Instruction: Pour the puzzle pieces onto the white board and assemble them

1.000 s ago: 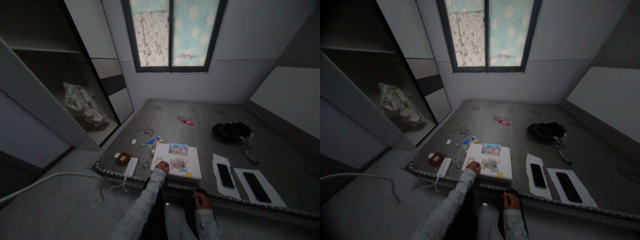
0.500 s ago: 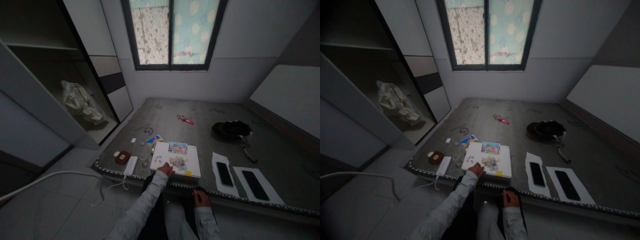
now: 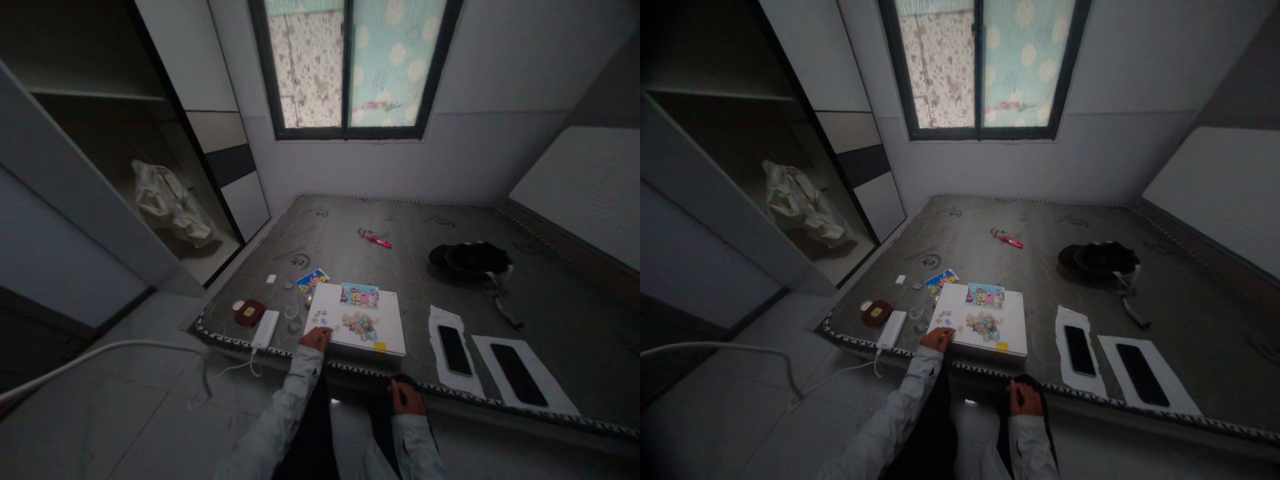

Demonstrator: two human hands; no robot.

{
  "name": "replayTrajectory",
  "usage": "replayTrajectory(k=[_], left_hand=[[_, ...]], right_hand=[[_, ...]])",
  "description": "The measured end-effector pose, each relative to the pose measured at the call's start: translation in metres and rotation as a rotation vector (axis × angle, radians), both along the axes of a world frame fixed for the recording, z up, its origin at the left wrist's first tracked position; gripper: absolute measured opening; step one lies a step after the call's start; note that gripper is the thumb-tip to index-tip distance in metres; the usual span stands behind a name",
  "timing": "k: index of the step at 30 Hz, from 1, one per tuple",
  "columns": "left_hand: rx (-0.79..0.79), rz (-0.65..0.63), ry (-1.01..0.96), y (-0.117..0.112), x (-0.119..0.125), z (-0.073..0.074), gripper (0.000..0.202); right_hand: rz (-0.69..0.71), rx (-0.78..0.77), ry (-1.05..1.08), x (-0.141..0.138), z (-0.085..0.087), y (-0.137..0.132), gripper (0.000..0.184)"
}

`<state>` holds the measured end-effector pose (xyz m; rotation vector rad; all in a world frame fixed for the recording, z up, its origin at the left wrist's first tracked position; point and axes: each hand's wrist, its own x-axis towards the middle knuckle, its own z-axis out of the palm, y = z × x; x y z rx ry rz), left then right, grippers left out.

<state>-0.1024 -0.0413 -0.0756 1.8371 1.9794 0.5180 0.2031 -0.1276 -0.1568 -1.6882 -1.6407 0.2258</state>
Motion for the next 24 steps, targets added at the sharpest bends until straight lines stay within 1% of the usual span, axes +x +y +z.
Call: replayTrajectory(k=[2, 3, 4, 6, 8, 10, 13, 15, 16, 17, 19, 21, 24], left_hand=[[0.014, 0.234, -0.075, 0.001, -0.017, 0.002, 0.030], [-0.006, 0.301, -0.090, 0.002, -0.025, 0.003, 0.028], [-0.017, 0.332, -0.092, 0.003, -0.032, 0.004, 0.027], [-0.029, 0.341, -0.072, 0.005, -0.042, 0.006, 0.025], [-0.014, 0.324, -0.041, 0.006, -0.045, 0.008, 0.024], [0.010, 0.281, -0.012, 0.007, -0.039, 0.011, 0.024], [0.018, 0.147, 0.011, 0.009, -0.017, 0.013, 0.025], [-0.014, 0.041, 0.020, 0.011, 0.001, 0.013, 0.026], [-0.039, -0.011, 0.036, 0.012, 0.009, 0.013, 0.031], [-0.065, -0.052, 0.053, 0.013, 0.016, 0.012, 0.035], [-0.117, -0.101, 0.089, 0.014, 0.025, 0.012, 0.037], [-0.153, -0.129, 0.123, 0.014, 0.028, 0.010, 0.034], [-0.178, -0.172, 0.149, 0.011, 0.023, 0.006, 0.035]], right_hand=[[0.019, 0.008, 0.012, 0.003, -0.005, 0.002, 0.074], [0.030, 0.017, 0.018, 0.004, -0.008, 0.003, 0.074], [0.039, 0.025, 0.024, 0.006, -0.011, 0.004, 0.074], [0.045, 0.025, 0.037, 0.007, -0.015, 0.006, 0.072], [0.046, 0.008, 0.049, 0.008, -0.016, 0.006, 0.072], [0.054, -0.006, 0.053, 0.006, -0.014, 0.006, 0.072], [0.033, -0.019, 0.039, 0.004, -0.009, 0.004, 0.073], [0.019, -0.027, 0.036, 0.004, -0.004, 0.003, 0.074], [0.021, -0.031, 0.037, 0.004, -0.002, 0.002, 0.075], [0.026, -0.035, 0.037, 0.003, 0.000, 0.002, 0.075], [0.025, -0.039, 0.031, 0.002, 0.005, 0.001, 0.075], [0.005, -0.025, 0.020, 0.000, 0.008, -0.001, 0.074], [-0.026, 0.015, 0.020, -0.004, 0.012, -0.001, 0.073]])
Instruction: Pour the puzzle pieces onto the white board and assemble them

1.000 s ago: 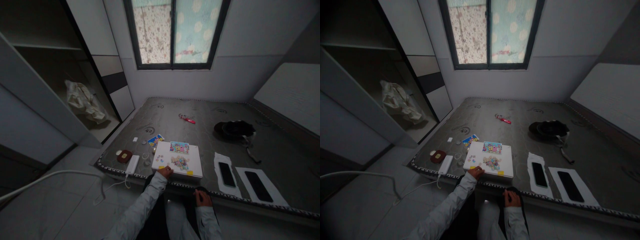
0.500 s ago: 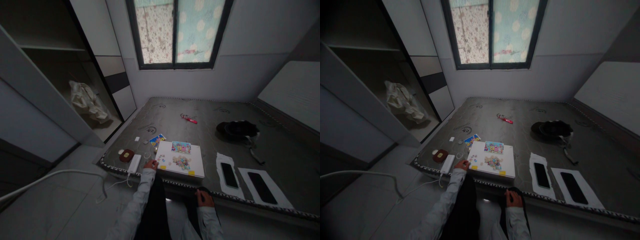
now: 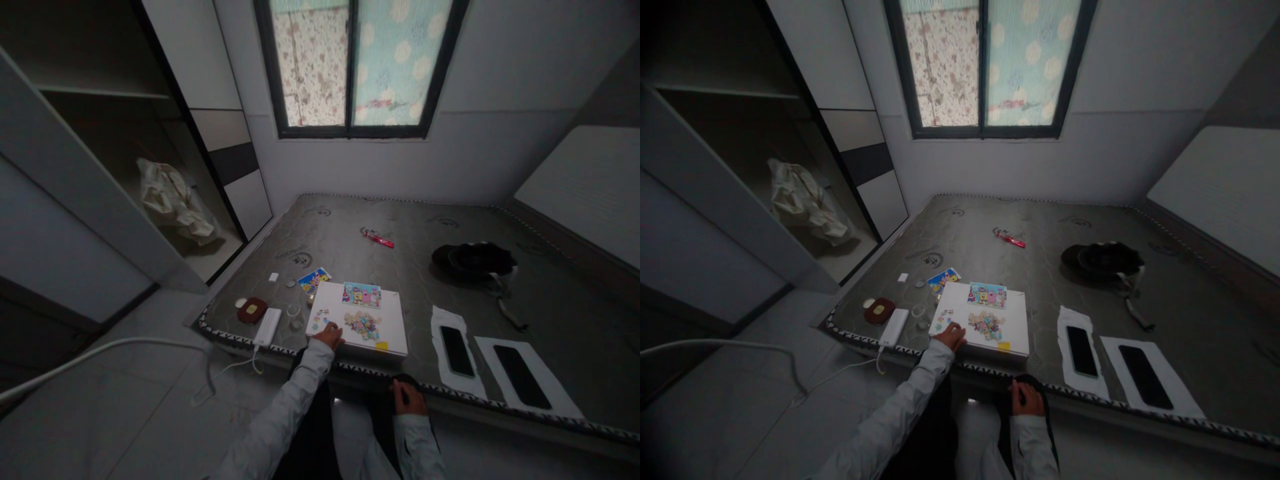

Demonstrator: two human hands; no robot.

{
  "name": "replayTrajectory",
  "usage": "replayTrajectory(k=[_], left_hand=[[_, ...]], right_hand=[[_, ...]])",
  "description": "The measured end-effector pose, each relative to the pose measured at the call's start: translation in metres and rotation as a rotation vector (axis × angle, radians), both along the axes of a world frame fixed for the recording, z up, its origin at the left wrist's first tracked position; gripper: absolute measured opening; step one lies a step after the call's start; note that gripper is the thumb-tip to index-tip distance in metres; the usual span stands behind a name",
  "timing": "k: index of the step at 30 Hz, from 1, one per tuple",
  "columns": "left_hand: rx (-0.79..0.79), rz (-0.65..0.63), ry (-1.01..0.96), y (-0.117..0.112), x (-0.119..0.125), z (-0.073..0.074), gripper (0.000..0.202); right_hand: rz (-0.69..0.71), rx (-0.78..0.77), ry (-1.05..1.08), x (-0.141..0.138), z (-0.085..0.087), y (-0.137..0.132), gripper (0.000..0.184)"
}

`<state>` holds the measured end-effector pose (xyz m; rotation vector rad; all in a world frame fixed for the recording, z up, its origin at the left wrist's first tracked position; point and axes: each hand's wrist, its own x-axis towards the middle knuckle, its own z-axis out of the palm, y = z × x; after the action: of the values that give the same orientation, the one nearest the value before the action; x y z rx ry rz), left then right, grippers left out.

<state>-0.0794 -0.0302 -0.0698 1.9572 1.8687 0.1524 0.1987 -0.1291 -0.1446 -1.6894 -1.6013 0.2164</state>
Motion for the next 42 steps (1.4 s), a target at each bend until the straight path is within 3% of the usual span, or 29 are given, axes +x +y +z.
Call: replayTrajectory(k=[8, 15, 20, 27, 33, 38, 42], left_hand=[[0.024, 0.007, -0.054, -0.009, -0.022, -0.016, 0.035], [0.140, 0.241, -0.079, 0.004, -0.047, -0.013, 0.034], [0.157, 0.352, -0.081, 0.005, -0.051, -0.006, 0.041], [0.157, 0.180, -0.082, 0.012, -0.025, 0.013, 0.029], [0.040, 0.035, -0.004, 0.035, 0.013, 0.026, 0.040], [0.031, -0.013, 0.021, 0.041, 0.018, 0.030, 0.033], [0.046, -0.029, 0.027, 0.037, 0.015, 0.025, 0.030]], right_hand=[[0.015, -0.004, 0.020, -0.003, 0.005, 0.001, 0.077], [-0.010, -0.014, -0.012, -0.006, 0.007, -0.002, 0.072], [-0.017, -0.008, -0.015, -0.004, 0.001, -0.001, 0.072], [0.032, -0.050, 0.020, 0.005, -0.012, 0.002, 0.072], [0.009, -0.038, 0.030, 0.001, 0.001, -0.001, 0.074], [-0.009, -0.027, 0.027, -0.003, 0.008, -0.002, 0.075], [-0.007, -0.038, 0.050, -0.001, 0.004, 0.000, 0.074]])
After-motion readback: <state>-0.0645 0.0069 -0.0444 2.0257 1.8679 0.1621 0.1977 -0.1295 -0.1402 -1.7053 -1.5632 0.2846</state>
